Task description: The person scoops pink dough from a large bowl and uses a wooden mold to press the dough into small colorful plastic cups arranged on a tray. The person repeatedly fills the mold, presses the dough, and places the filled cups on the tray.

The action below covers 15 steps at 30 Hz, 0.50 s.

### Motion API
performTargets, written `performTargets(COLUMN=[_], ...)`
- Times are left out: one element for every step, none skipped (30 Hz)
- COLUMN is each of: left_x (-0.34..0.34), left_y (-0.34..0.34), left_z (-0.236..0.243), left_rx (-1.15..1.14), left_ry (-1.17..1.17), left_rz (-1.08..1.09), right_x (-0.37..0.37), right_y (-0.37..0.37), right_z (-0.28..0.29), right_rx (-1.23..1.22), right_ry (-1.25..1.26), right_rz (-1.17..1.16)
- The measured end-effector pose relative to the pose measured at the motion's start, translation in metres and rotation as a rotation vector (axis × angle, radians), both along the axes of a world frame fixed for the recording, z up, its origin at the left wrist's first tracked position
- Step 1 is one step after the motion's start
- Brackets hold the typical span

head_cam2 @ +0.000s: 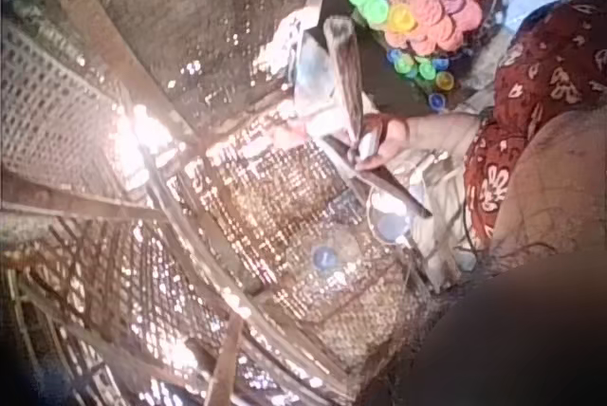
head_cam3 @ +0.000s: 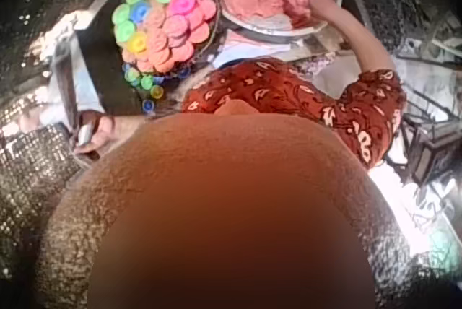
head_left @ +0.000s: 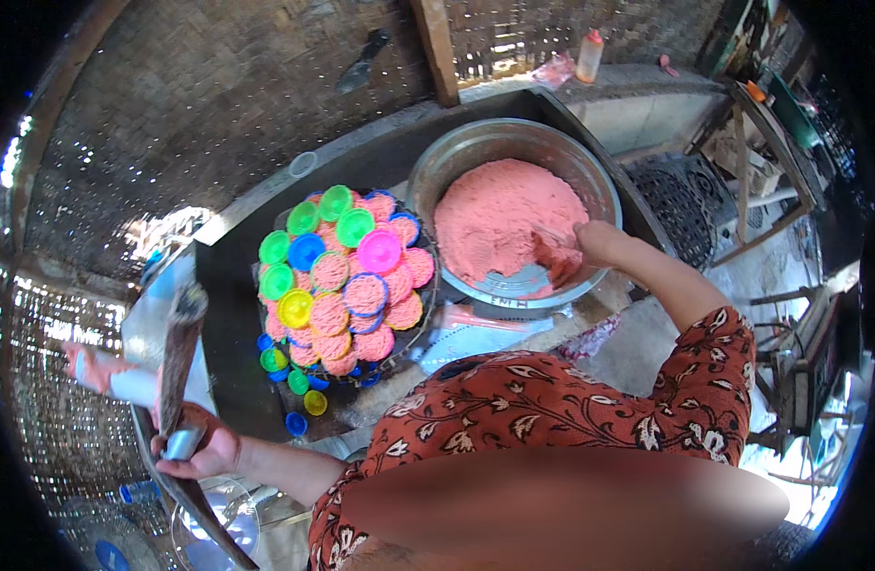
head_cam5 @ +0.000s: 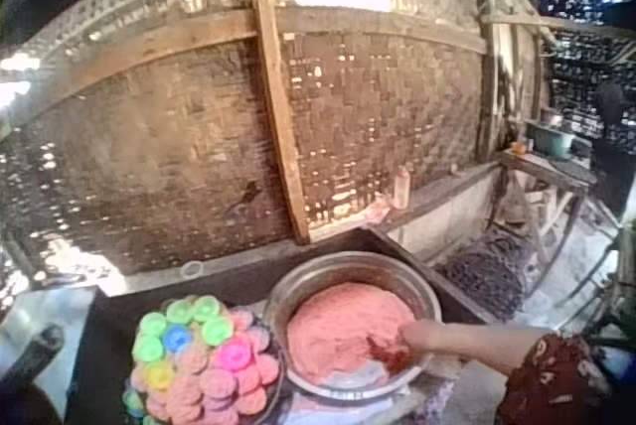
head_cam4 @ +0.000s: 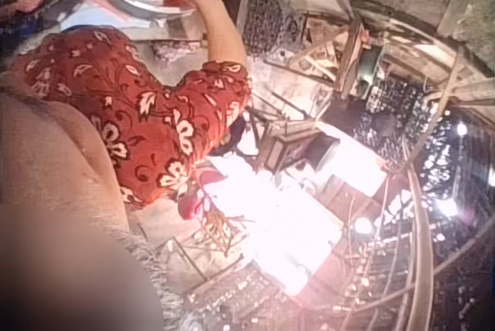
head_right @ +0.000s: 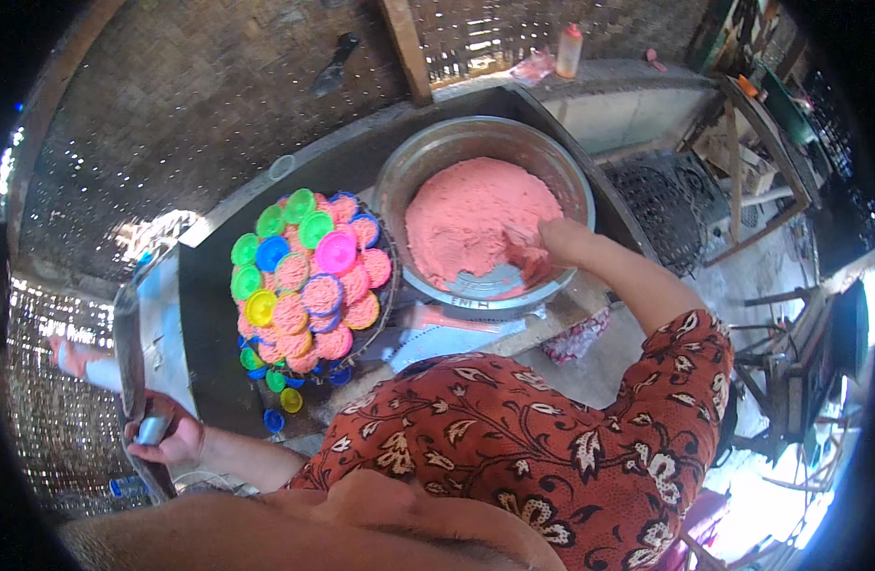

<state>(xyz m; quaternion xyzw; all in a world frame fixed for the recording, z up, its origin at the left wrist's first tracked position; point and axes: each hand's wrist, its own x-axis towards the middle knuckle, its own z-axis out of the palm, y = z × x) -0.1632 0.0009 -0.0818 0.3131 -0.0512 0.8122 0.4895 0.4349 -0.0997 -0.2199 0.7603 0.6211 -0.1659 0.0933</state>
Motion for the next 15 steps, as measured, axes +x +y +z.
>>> performTargets(left_x=[-0.01,-0.017,-0.009,-0.011,-0.01,-0.01,-0.01,-0.009,-0.009,-0.005,-0.001,0.002,0.004,0.002,0.0], left_y=[0.004,0.005,0.002,0.003,0.003,0.004,0.004,0.005,0.006,0.005,0.003,0.002,0.003,0.003,0.002], left_z=[-0.005,-0.007,-0.004,-0.003,-0.002,-0.001,0.0,0.0,0.001,0.003,0.005,0.005,0.006,0.005,0.004], left_rx=[-0.021,-0.043,-0.057,-0.036,-0.043,-0.05,-0.057,-0.063,-0.069,-0.091,-0.113,-0.134,-0.138,-0.15,-0.162], left_ry=[-0.014,-0.023,-0.035,-0.03,-0.03,-0.03,-0.031,-0.031,-0.032,-0.029,-0.027,-0.025,-0.028,-0.033,-0.038], left_rz=[0.035,0.084,0.065,0.001,0.013,0.027,0.024,0.022,0.02,0.013,0.007,0.0,0.028,0.065,0.101], right_x=[0.003,0.005,0.007,0.01,0.012,0.015,0.019,0.023,0.025,0.027,0.029,0.032,0.037,0.041,0.046], right_y=[-0.002,-0.001,-0.001,-0.003,0.0,0.003,0.005,0.007,0.008,0.01,0.011,0.013,0.012,0.013,0.014], right_z=[0.013,0.032,0.049,0.063,0.076,0.082,0.082,0.081,0.08,0.077,0.072,0.066,0.059,0.05,0.041], right_rx=[-0.01,-0.02,-0.031,-0.017,-0.027,-0.038,-0.036,-0.034,-0.03,-0.034,-0.037,-0.04,-0.052,-0.071,-0.089], right_ry=[-0.029,-0.053,-0.079,-0.178,-0.251,-0.324,-0.376,-0.427,-0.478,-0.492,-0.506,-0.52,-0.508,-0.497,-0.486], right_rz=[0.038,0.091,0.141,0.186,0.23,0.275,0.313,0.352,0.391,0.402,0.414,0.425,0.43,0.447,0.463])
